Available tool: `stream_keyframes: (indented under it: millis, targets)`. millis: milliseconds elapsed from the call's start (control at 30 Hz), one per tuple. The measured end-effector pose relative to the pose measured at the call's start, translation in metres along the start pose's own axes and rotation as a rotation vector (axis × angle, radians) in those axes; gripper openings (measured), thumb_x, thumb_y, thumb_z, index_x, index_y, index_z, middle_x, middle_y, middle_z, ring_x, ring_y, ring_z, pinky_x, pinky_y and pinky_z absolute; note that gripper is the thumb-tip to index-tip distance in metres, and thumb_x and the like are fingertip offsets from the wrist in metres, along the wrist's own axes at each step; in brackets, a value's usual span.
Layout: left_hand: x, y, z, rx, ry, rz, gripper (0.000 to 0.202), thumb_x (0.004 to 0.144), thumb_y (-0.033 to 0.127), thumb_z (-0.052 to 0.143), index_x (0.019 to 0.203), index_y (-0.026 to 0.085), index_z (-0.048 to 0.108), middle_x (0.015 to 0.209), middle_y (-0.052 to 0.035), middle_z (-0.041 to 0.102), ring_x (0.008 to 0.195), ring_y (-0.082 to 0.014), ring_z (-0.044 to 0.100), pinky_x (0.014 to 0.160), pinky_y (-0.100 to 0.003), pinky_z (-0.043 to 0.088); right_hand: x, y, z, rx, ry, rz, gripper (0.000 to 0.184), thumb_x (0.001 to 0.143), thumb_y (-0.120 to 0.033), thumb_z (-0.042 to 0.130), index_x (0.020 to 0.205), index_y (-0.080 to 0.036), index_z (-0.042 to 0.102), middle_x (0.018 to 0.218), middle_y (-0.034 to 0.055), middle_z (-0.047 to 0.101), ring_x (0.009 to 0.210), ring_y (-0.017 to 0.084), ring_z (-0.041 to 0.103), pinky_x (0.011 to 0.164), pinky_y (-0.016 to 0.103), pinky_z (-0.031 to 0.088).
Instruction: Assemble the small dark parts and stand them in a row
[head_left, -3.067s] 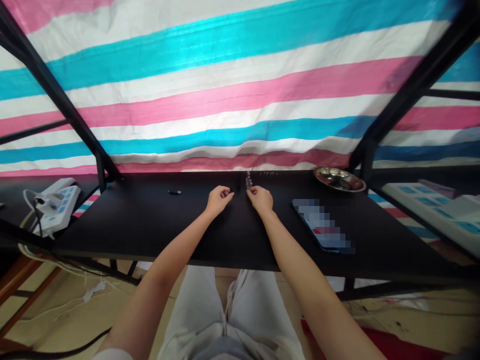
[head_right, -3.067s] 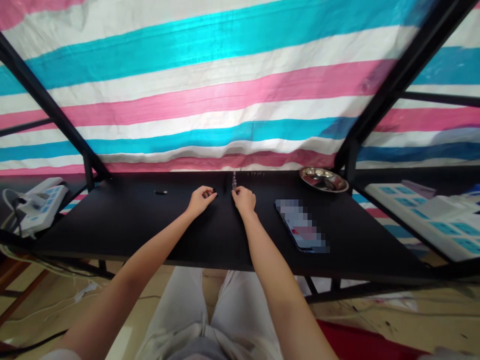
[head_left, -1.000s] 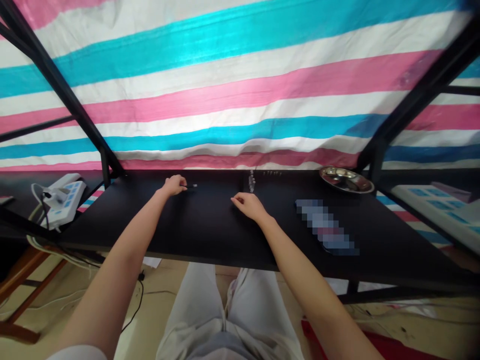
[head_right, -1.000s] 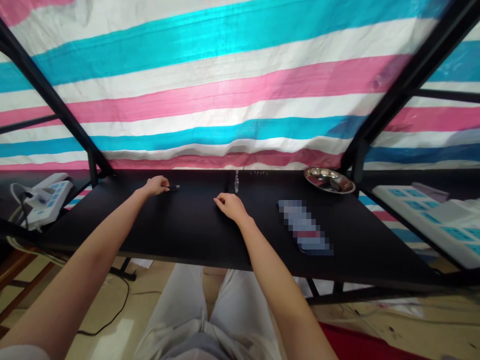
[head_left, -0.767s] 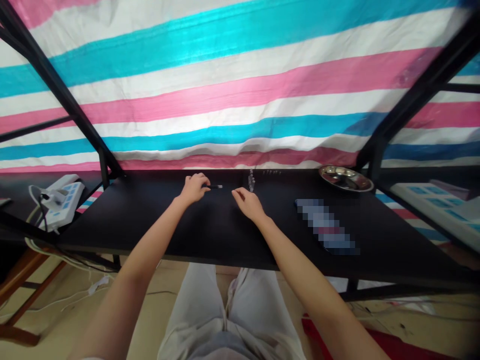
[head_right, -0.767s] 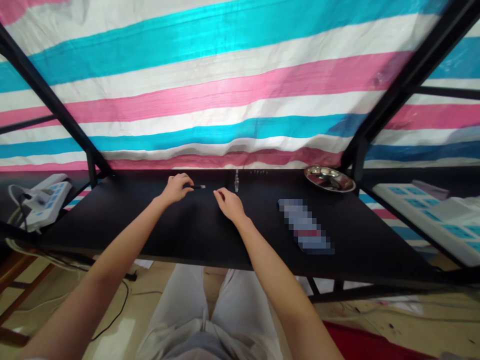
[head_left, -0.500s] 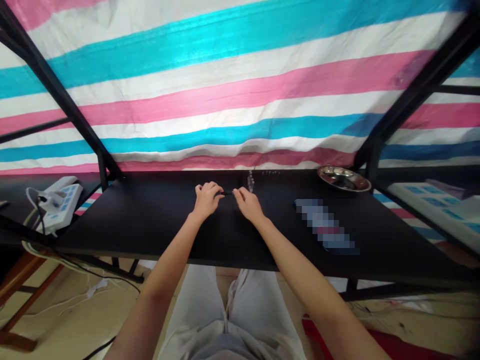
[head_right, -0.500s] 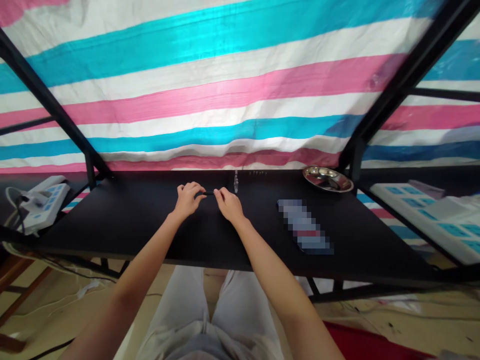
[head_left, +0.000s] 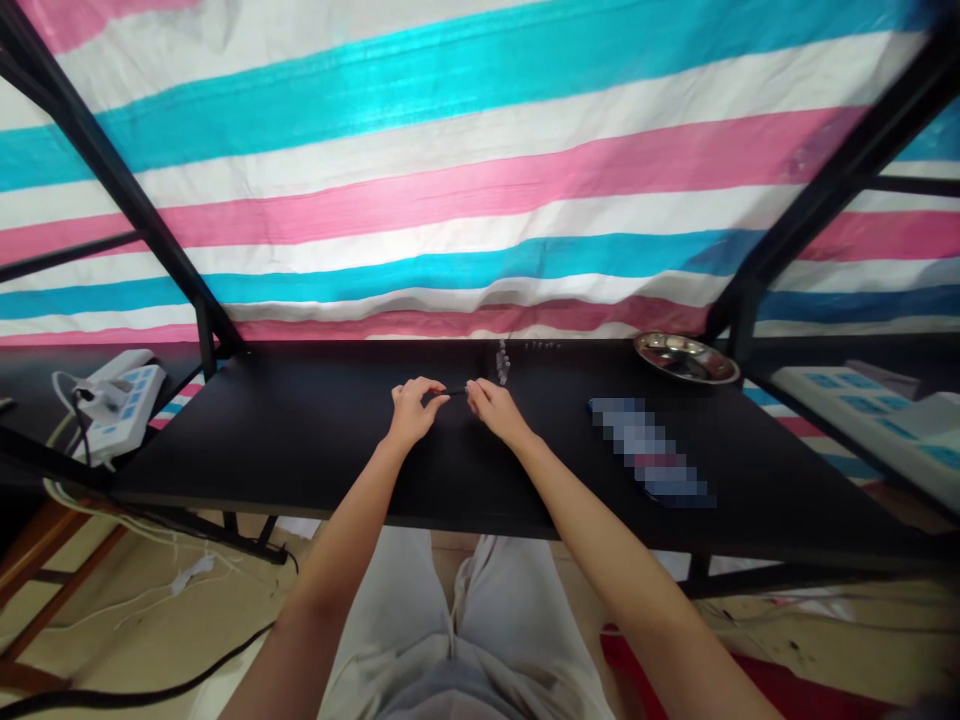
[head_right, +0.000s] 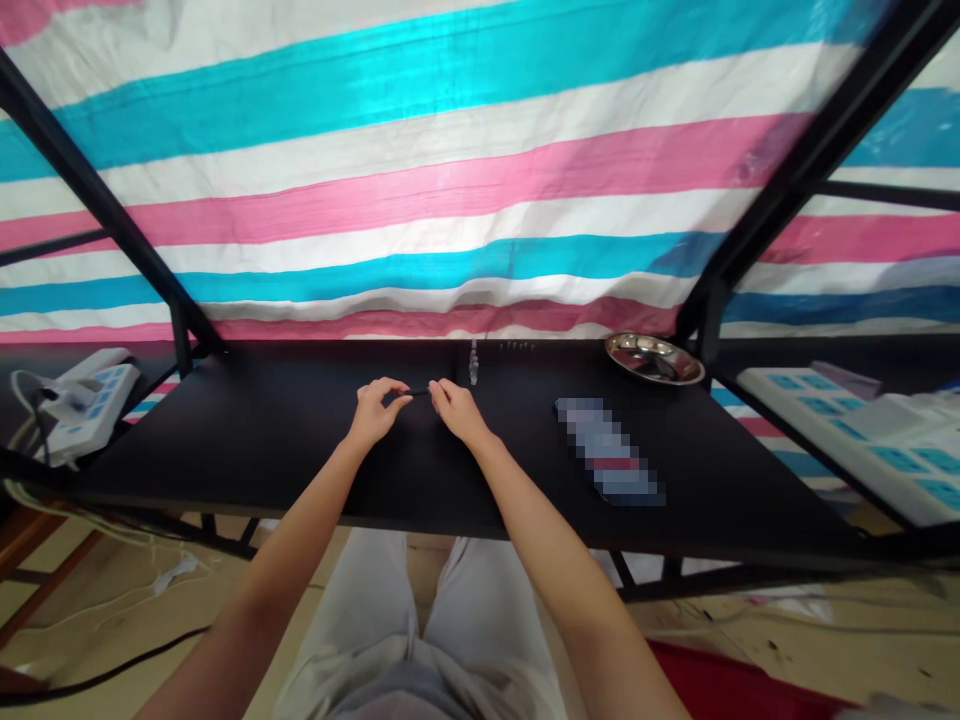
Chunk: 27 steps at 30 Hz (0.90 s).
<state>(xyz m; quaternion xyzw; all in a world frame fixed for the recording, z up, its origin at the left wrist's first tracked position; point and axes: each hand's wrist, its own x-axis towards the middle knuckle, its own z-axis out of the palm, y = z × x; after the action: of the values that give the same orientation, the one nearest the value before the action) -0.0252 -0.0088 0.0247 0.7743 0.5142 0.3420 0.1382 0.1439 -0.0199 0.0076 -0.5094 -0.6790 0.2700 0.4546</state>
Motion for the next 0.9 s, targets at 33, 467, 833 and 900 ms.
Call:
stream_keyframes:
  millis: [33,467,833,900]
  targets:
    - [0.000,0.000,0.000,0.011,-0.002,-0.008,0.011,0.079,0.031,0.057,0.087,0.023,0.060,0.092,0.0005,0.065,0.090,-0.0153,0.055,0.089,-0.033,0.029,0.000,0.000,0.001,0.024,-0.006,0.012,0.046,0.085,-0.056,0.030,0.058,-0.021,0.042,0.052,-0.0027,0.046,0.048,0.010,0.042,0.054,0.023,0.036]
    - [-0.003,-0.002,0.006,0.017,-0.007,-0.025,0.015,0.086,0.032,0.043,0.090,0.023,0.054,0.088,0.0026,0.062,0.088,-0.0129,0.053,0.087,-0.031,0.024,0.001,0.000,0.007,0.155,-0.008,0.052,0.047,0.083,-0.059,0.033,0.058,-0.020,0.043,0.049,-0.0040,0.044,0.042,0.008,0.039,0.049,0.022,0.035]
    - [-0.002,0.002,0.005,0.113,-0.026,-0.051,0.025,0.091,0.032,0.027,0.087,0.022,0.051,0.092,0.0017,0.060,0.088,-0.0136,0.051,0.086,-0.033,0.023,0.003,0.003,0.011,0.133,-0.026,0.065,0.050,0.082,-0.061,0.032,0.056,-0.020,0.044,0.050,-0.0027,0.046,0.045,0.009,0.040,0.049,0.022,0.034]
    - [-0.002,0.002,0.006,0.116,-0.029,-0.046,0.028,0.092,0.032,0.025,0.085,0.022,0.050,0.089,0.0016,0.059,0.088,-0.0134,0.051,0.086,-0.033,0.023,0.003,0.003,0.012,0.142,-0.029,0.064,0.050,0.082,-0.061,0.031,0.055,-0.020,0.044,0.049,-0.0029,0.045,0.045,0.009,0.040,0.049,0.022,0.034]
